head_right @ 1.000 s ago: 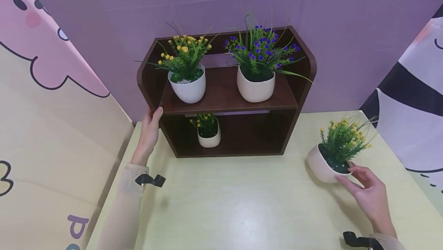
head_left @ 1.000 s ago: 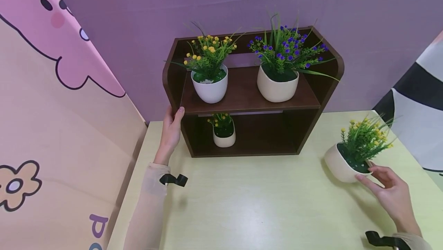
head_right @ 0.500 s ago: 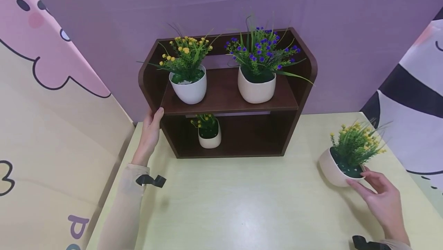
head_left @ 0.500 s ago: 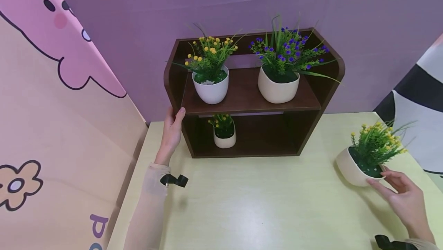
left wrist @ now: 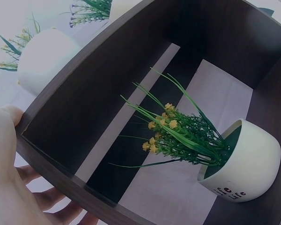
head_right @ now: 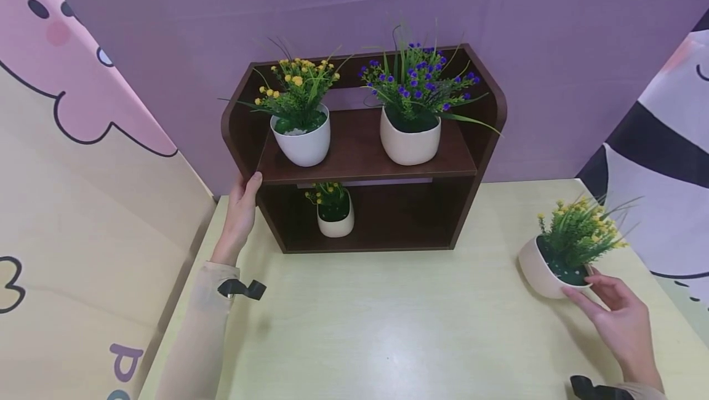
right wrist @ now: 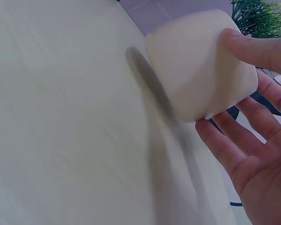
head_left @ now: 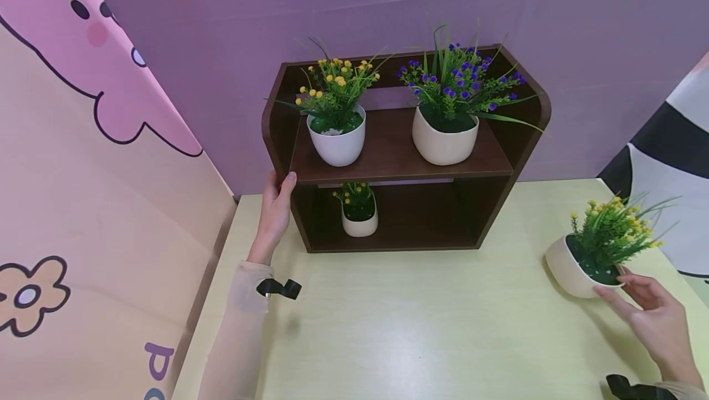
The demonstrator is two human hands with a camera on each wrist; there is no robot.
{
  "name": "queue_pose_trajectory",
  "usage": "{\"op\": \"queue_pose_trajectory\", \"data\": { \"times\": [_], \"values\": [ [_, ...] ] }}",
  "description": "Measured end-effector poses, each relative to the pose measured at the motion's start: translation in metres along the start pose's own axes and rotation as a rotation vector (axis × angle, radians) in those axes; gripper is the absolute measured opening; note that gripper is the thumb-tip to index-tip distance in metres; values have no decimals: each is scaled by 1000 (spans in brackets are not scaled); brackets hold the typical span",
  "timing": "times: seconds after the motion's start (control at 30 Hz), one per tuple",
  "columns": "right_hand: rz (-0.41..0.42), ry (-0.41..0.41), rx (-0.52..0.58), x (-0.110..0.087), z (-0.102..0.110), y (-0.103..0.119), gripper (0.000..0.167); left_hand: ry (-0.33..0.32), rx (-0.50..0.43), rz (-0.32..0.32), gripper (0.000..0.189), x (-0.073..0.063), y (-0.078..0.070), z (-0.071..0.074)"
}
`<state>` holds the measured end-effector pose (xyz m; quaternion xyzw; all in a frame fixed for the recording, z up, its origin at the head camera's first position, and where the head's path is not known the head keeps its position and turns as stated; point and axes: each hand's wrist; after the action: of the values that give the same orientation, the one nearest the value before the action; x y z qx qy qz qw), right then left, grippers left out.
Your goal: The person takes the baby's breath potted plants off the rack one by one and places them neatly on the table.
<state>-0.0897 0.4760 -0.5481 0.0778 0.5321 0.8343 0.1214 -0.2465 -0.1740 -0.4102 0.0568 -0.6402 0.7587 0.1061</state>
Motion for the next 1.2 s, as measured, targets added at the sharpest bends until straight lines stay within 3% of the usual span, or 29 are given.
{"op": "queue_pose_trajectory", "data": {
  "times": [0.23,0.53,0.77,1.2],
  "values": [
    [-7,18,-24,2,4,-6,33,-7,0,5,53,1,1,0],
    [-46,-37,-59,4,6,-13,32,-8,-2,-13,52,0,0,1],
    [9,-21,-12,5,6,-9,35,-8,-7,-13,52,-1,0,2],
    [-13,-1,-36,2,4,-12,40,-8,-11,-13,48,2,1,0]
  ]
}}
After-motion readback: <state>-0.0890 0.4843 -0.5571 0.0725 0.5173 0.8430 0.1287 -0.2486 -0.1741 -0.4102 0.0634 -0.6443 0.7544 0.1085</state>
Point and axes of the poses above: each hand's wrist, its own x-axis towards the middle knuckle, its own z-axis out of the back of the hand, y = z × x, and after that the axes turned 9 degrees about y, right-handed
